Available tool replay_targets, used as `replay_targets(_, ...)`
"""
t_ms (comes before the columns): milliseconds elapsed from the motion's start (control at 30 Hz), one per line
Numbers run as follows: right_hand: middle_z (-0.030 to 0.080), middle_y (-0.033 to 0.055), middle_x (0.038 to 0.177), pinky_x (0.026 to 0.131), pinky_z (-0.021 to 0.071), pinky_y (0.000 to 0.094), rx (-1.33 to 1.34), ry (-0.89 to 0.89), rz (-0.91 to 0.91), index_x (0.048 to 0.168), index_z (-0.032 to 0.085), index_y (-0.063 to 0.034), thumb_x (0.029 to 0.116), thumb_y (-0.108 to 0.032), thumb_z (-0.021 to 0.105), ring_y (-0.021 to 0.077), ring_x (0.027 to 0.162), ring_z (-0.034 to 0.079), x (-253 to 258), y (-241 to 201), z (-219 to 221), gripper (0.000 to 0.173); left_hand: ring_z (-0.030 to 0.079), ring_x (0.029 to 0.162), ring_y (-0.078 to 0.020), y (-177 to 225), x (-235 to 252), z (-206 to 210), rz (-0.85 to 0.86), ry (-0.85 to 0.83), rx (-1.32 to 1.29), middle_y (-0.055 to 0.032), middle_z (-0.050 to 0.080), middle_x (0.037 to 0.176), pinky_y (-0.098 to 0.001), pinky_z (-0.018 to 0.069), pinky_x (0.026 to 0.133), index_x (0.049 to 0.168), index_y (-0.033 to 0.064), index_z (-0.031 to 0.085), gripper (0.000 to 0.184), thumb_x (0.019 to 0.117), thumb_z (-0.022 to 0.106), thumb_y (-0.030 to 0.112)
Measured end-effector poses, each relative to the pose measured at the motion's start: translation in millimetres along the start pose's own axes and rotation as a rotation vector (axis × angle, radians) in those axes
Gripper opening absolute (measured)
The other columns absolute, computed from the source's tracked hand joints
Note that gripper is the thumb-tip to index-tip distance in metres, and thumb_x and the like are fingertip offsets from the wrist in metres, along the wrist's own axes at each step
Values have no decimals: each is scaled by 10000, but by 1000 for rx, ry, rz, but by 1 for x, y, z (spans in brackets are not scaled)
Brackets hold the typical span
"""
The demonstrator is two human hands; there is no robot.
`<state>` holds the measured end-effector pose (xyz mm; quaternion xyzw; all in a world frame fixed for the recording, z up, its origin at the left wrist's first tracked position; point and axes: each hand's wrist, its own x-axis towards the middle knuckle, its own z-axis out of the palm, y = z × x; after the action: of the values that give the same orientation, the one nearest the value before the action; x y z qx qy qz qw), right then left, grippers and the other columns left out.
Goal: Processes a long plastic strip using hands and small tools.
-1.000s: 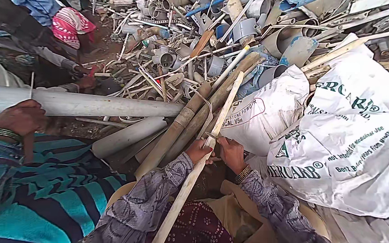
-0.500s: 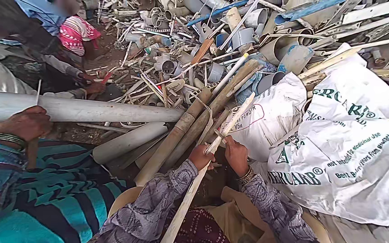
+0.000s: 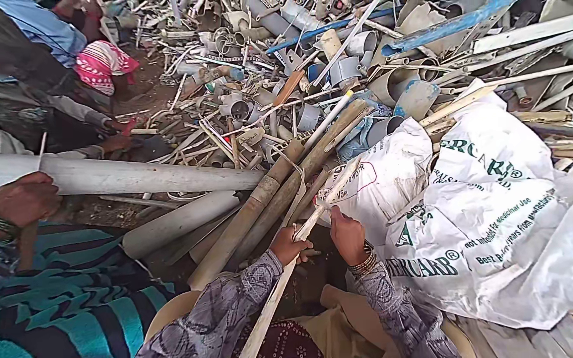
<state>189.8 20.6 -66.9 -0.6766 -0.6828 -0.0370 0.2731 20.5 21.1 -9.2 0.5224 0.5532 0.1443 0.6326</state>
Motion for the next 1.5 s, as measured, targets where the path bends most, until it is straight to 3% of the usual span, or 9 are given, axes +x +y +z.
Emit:
replay_targets(100,648,185,615,426,476,480,-3,64,-98,911,719,31,941,-64,566,387,516,665,-10,-12,7,182,577,577,-56,0,2,-1,12,7,7,-119,653,949,-210,510,589,1351,-94,476,378,1001,585,-3)
replay_targets(200,696,273,774,602,512,588,-10,-126,155,1163,687,56,1066,-122,440,496,735,708,19,6,-10,319,572,579,-61,-1,-4,3,31,-11,13,-107,634,930,-211,510,588,1339,-98,475,373,995,586,-7)
replay_targets(367,631,173,586,395,456,460,36,131,-162,858,708,26,920,-66,562,364,472,643,-13,-10,10,183,574,545,-61,-3,4,1,65,-1,-14,-81,607,823,-205,517,566,1320,-104,487,369,985,605,-4)
replay_targets(567,673,250,697,537,501,564,33,7,84,1077,705,70,1052,-131,473,472,653,698,13,10,-2,308,582,546,-56,2,-5,6,48,-27,-3,-55,599,771,-204,525,590,1305,-107,480,371,990,621,29)
replay_targets(700,626,158,580,394,445,441,69,153,-189,853,706,18,926,-86,546,346,466,636,-14,-9,6,204,572,537,-44,-1,-3,4,76,-26,-55,-39,577,754,-188,518,569,1288,-106,479,364,970,626,-11)
replay_targets(900,655,232,653,506,489,549,80,86,61,1036,706,77,1040,-135,478,453,610,689,15,12,-4,311,576,535,-37,-3,-9,5,93,-69,-109,-18,587,750,-184,523,566,1281,-94,486,363,955,631,-26)
replay_targets(1067,622,150,582,391,438,422,97,196,-239,802,684,21,911,-79,533,323,465,634,-15,-9,0,211,567,519,-33,-3,-7,1,122,-71,-150,10,568,700,-176,517,550,1219,-73,497,309,941,628,-47)
replay_targets(1233,657,239,665,501,485,553,69,149,26,995,709,82,1025,-110,486,450,604,685,23,23,-14,295,563,522,-32,2,-9,5,124,-102,-120,11,557,693,-180,518,569,1240,-84,491,325,950,629,-34)
replay_targets(1500,636,146,600,401,455,431,54,169,-219,829,711,7,930,-101,541,329,483,644,-21,-7,0,226,522,456,-39,-8,3,8,68,-52,-306,-4,593,686,-176,489,485,1045,-24,531,428,1137,181,204)
